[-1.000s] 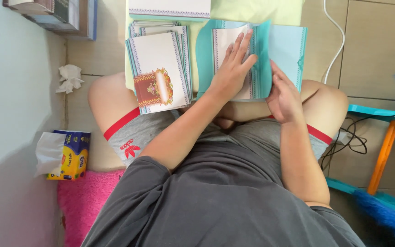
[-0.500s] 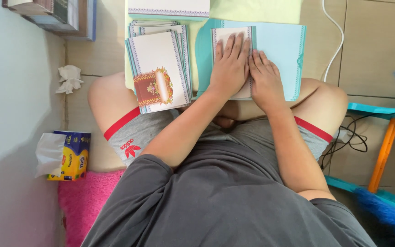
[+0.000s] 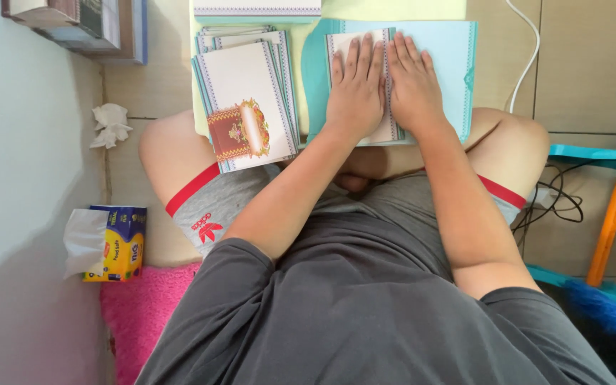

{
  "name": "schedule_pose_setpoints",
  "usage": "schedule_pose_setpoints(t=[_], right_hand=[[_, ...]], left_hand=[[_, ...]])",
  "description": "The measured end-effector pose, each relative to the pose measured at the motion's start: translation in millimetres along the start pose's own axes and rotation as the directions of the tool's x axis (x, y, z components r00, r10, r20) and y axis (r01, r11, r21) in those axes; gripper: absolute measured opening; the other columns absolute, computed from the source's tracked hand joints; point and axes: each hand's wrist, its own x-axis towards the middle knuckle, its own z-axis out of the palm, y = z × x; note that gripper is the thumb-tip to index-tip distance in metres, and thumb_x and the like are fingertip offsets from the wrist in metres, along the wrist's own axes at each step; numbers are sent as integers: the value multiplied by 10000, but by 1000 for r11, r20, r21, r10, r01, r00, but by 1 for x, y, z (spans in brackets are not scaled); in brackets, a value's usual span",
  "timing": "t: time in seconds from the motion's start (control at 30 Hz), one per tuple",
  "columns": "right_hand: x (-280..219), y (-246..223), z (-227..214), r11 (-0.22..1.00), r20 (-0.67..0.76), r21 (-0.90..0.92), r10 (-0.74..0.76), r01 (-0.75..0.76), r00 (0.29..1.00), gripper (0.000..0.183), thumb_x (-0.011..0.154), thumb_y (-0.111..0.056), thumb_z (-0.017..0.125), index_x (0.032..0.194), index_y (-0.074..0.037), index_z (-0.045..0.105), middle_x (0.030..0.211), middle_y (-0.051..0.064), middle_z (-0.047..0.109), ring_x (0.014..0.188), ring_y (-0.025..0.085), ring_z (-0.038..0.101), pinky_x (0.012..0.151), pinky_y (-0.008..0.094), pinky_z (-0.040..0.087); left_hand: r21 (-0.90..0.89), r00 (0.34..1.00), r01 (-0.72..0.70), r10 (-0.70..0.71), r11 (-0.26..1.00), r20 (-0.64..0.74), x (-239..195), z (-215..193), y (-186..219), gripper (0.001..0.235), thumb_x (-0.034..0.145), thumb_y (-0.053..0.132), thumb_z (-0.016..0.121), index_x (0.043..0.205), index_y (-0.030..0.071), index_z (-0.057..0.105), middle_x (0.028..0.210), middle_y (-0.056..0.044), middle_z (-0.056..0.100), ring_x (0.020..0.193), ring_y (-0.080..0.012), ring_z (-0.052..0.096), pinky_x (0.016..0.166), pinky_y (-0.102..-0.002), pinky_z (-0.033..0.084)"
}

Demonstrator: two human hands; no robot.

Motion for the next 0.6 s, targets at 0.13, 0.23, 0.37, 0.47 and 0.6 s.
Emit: schedule_pose_setpoints(t=[0.13,0.23,0.37,0.47,0.6], right_hand=[[12,0,-3,1000,11,20,6,-6,1000,568,1021,-66,435,1578,41,405,1660,216,367,1549,344,313,1252,520,200],[-33,-17,-12,1000,-7,22,13,-13,1000,526,1060,-78,436,1575,27,413,1658,199,375,1549,339,339,1255,526,227],[-92,-46,-20,998,-8,41,39,-39,999,555,1016,-68,443,1559,45,414,1646,211,390,1528,348,369,1224,543,258],[-84,-38,-20,997,36,65,42,-45,998,545,1030,-40,422,1570,31,420,1656,205,386,1532,355,366,1230,541,260],[-17,-10,-7,1000,25,21,19,-20,999,547,1016,-36,431,1560,18,435,1654,188,384,1540,353,351,1243,535,240]], left_hand=[[-1,1000,22,-22,1000,-2,0,1,0,595,1034,255,466,1568,17,353,1648,-170,317,1541,-344,289,1277,-578,176],[-20,999,28,-29,999,-43,3,5,1,631,1014,266,484,1571,13,329,1652,-165,302,1543,-346,286,1278,-581,171],[6,999,34,-34,999,8,0,10,-2,645,1023,271,470,1587,11,296,1663,-161,276,1551,-345,272,1283,-571,167],[43,999,23,-24,999,21,2,10,-1,626,1045,276,439,1588,2,289,1661,-165,272,1547,-345,263,1277,-572,161],[17,999,39,-39,999,33,3,1,1,604,1057,278,418,1588,16,294,1663,-162,272,1554,-345,252,1284,-564,150]])
